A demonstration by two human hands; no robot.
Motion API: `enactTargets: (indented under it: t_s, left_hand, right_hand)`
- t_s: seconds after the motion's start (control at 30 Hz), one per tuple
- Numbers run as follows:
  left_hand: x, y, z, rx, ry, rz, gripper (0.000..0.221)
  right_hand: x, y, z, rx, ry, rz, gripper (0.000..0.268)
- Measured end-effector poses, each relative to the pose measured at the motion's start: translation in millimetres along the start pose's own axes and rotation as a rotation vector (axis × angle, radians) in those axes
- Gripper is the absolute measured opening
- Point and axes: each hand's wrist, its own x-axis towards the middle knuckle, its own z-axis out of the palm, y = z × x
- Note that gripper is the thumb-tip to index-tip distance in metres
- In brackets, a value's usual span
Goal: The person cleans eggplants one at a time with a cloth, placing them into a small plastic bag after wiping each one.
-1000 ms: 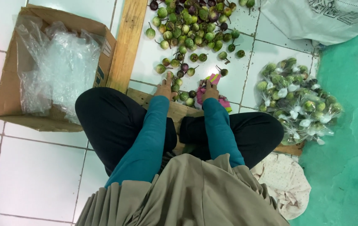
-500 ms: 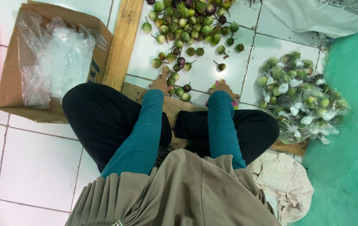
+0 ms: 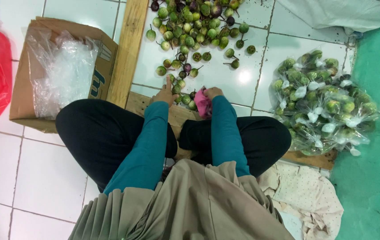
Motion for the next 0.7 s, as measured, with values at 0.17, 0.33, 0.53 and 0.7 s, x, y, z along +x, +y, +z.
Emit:
enactTargets:
  t_s: [0.17, 0.33, 0.53, 0.7]
  left_hand:
    - [5, -1, 6, 0.015, -0.021, -0.042, 0.096]
    - [4, 2, 8, 0.057, -0.016, -0.059, 0.094]
    - [16, 0, 21, 0.101, 0.015, -0.1, 0.092]
    - [5, 14, 25, 0.237, 0.087, -0.203, 0.087]
  right_hand:
    - [-111, -73, -68, 0.545, 0.025, 0.37, 0.047]
    - [-108, -78, -56, 0.709, 0.078, 0.436, 0.04]
    - [-116, -85, -67, 0.93, 0.279, 0.406, 0.053]
    - [-78, -69, -39, 1.037, 0.388, 0.428, 0.055]
